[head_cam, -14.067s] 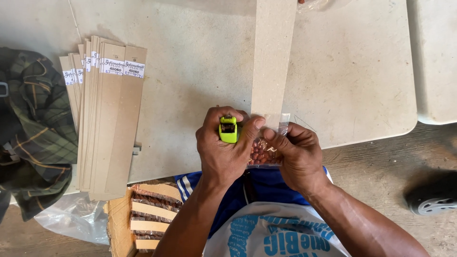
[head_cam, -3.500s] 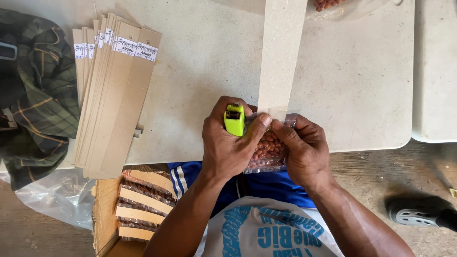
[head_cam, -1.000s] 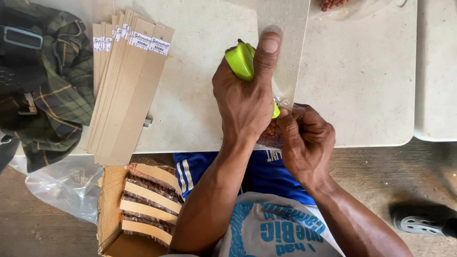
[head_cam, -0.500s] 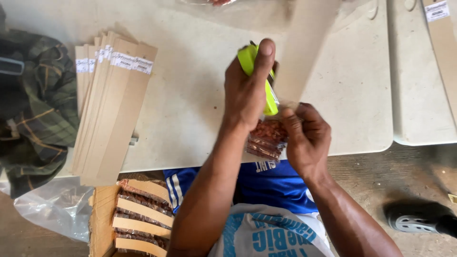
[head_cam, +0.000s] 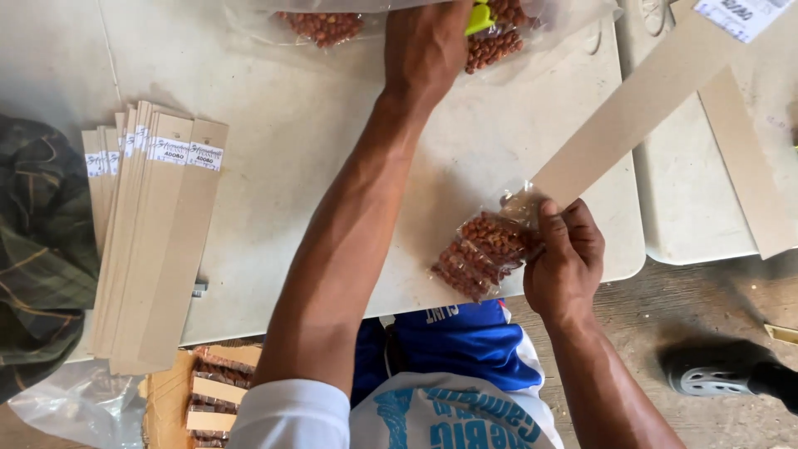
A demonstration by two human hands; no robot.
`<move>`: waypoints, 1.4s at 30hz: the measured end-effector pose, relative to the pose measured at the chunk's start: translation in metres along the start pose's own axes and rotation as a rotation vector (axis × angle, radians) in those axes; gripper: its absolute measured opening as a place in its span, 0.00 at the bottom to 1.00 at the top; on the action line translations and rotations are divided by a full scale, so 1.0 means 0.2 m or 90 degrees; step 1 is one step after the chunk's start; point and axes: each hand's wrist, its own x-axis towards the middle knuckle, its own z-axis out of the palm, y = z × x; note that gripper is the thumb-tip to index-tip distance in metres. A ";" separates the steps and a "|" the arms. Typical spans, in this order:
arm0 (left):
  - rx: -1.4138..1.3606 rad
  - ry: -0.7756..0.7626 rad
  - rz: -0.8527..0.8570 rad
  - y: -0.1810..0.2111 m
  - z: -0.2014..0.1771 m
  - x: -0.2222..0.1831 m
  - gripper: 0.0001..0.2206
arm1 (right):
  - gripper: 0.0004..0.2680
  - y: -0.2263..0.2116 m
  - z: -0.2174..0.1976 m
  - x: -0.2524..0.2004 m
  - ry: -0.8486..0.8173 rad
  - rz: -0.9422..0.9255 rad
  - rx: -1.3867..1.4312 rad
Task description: Stapling small plastic bags of nuts onto cardboard display strips for retail packaging.
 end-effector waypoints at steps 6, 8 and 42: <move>-0.227 0.016 -0.059 0.23 -0.67 -0.10 0.13 | 0.09 -0.01 0.08 0.02 0.050 0.108 0.035; -0.282 0.036 -0.132 0.35 -0.89 -0.18 0.06 | 0.11 0.00 0.13 0.02 0.030 0.125 0.059; -0.511 -0.155 -0.508 0.50 -1.26 -0.41 0.08 | 0.09 -0.01 0.40 -0.26 -0.072 0.163 0.015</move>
